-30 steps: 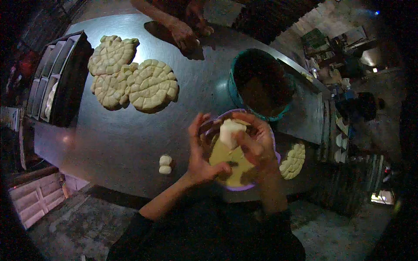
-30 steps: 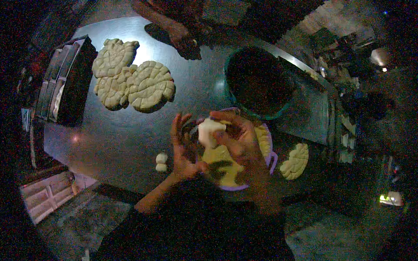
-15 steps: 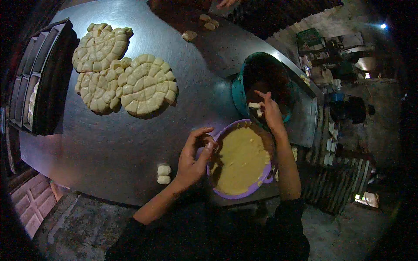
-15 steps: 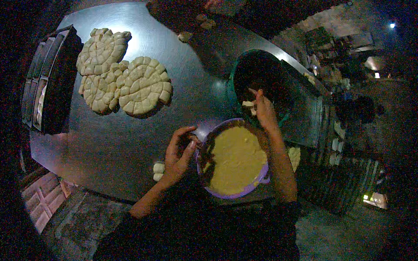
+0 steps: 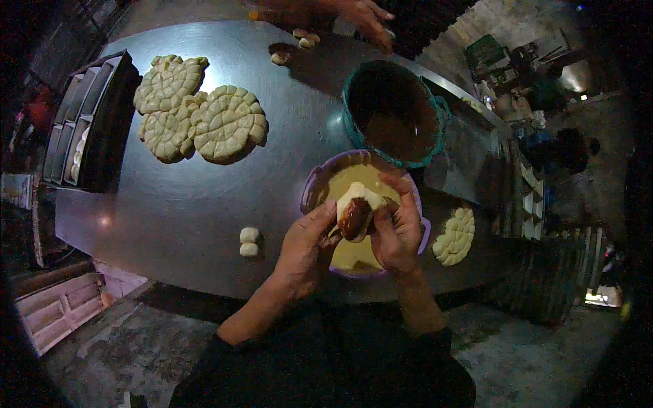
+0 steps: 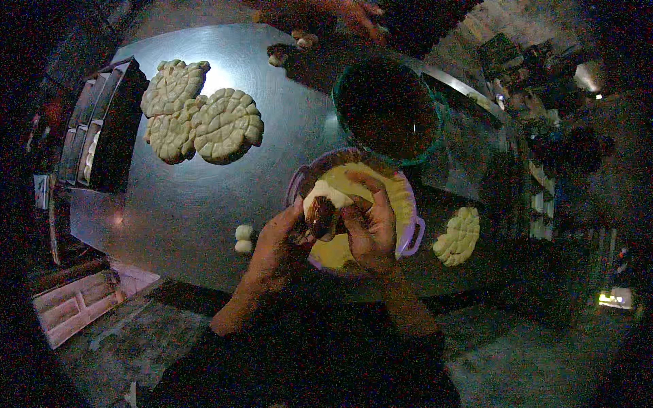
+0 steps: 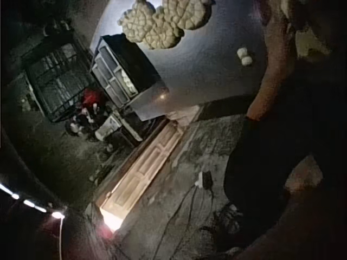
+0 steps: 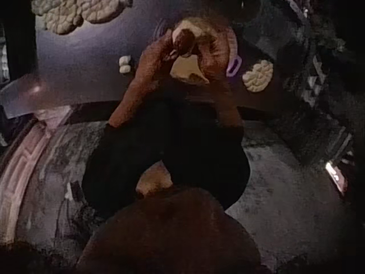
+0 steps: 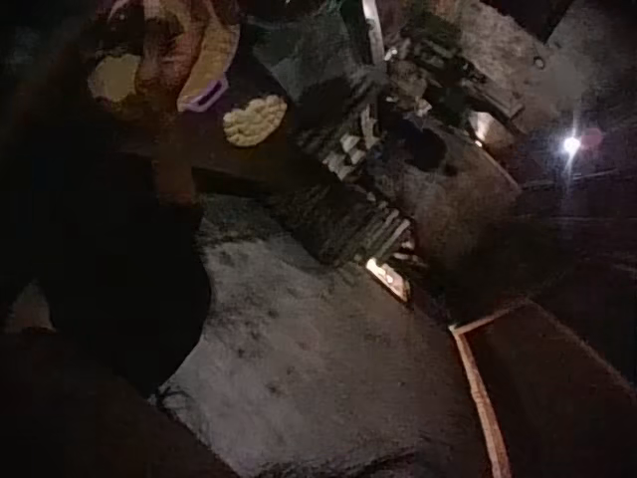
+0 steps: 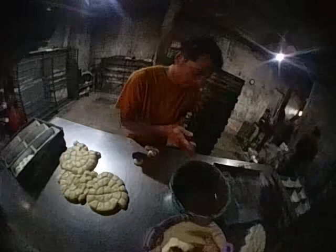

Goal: The person takes pieces of dough from a metal table, adds filling from a bowl into each piece, and folds the dough to form a roll. They place the rolls into metal baking tins on the table.

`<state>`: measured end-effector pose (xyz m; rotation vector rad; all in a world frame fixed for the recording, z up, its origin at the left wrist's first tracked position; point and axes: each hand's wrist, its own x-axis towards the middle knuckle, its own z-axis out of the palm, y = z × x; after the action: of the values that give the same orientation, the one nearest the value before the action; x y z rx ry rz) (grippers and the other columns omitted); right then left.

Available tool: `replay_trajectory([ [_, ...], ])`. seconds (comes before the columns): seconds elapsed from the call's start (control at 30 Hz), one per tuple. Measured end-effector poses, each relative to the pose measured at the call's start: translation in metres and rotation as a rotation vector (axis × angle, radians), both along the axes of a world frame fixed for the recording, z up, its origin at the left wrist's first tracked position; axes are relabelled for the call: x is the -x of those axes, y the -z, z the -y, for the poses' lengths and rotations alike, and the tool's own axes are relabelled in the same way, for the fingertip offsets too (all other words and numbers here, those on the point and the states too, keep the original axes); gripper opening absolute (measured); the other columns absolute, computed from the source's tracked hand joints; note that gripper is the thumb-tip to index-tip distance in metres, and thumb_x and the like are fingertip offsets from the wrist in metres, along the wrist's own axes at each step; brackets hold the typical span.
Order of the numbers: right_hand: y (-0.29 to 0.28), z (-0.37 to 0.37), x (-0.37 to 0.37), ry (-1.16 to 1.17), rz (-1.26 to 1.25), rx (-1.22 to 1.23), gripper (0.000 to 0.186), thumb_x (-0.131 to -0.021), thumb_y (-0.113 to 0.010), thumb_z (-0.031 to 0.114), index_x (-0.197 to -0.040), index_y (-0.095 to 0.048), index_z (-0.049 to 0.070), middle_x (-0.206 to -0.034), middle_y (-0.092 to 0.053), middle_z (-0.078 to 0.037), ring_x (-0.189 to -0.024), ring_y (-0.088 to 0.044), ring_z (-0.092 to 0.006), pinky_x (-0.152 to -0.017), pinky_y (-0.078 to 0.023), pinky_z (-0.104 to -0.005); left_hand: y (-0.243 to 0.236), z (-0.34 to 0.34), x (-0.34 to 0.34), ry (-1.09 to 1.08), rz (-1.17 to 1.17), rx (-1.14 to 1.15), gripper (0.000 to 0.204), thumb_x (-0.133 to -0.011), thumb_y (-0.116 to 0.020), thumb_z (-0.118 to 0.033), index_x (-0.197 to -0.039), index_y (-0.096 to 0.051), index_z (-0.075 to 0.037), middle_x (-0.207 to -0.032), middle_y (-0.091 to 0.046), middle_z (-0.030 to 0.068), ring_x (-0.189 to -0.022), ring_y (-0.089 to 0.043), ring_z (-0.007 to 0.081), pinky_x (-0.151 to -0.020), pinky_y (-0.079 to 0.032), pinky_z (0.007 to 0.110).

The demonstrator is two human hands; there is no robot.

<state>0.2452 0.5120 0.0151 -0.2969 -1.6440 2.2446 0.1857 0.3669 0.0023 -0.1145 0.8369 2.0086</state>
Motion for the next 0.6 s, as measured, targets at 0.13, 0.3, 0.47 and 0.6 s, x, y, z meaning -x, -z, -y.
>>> replay_trajectory([
  [0.13,0.033,-0.029,-0.066,-0.094,-0.085,0.145,0.036,-0.091,-0.066,0.017,-0.12,-0.056,-0.002,-0.111,-0.064,-0.011,-0.101,-0.062,-0.0182,-0.085,-0.052,-0.0309,-0.01,-0.011,-0.043,-0.093,0.255,0.012,0.041,-0.101,-0.049,-0.032,-0.124,-0.053,0.002,-0.119,-0.06,0.0108,-0.112,-0.057,0.0202,-0.098,-0.046,0.035],
  [0.3,0.0,-0.037,-0.129,-0.073,0.039,-0.4,0.048,-0.084,-0.064,0.004,-0.13,-0.052,-0.002,-0.127,-0.056,-0.017,-0.117,-0.058,-0.0271,-0.096,-0.049,-0.0368,-0.023,-0.026,-0.101,-0.116,0.116,0.165,0.038,-0.097,-0.056,-0.023,-0.125,-0.055,0.003,-0.128,-0.055,0.0105,-0.118,-0.054,0.0195,-0.101,-0.044,0.034],
  [0.47,-0.015,-0.054,-0.175,-0.018,-0.084,-1.11,0.048,-0.079,-0.066,-0.002,-0.126,-0.059,0.005,-0.134,-0.051,-0.021,-0.116,-0.058,-0.034,-0.093,-0.052,-0.0368,-0.028,-0.039,-0.156,-0.059,-0.553,0.231,0.041,-0.087,-0.068,-0.007,-0.126,-0.059,0.002,-0.141,-0.044,0.0107,-0.123,-0.05,0.0188,-0.103,-0.042,0.032],
  [0.6,-0.008,-0.051,-0.207,0.047,-0.129,-0.422,0.029,-0.077,-0.073,-0.001,-0.104,-0.066,0.002,-0.117,-0.061,-0.02,-0.105,-0.064,-0.0329,-0.089,-0.053,-0.0362,-0.043,-0.044,-0.188,-0.013,-0.744,0.36,0.035,-0.088,-0.067,-0.007,-0.121,-0.062,0.004,-0.141,-0.045,0.0122,-0.121,-0.052,0.0191,-0.098,-0.045,0.031],
])
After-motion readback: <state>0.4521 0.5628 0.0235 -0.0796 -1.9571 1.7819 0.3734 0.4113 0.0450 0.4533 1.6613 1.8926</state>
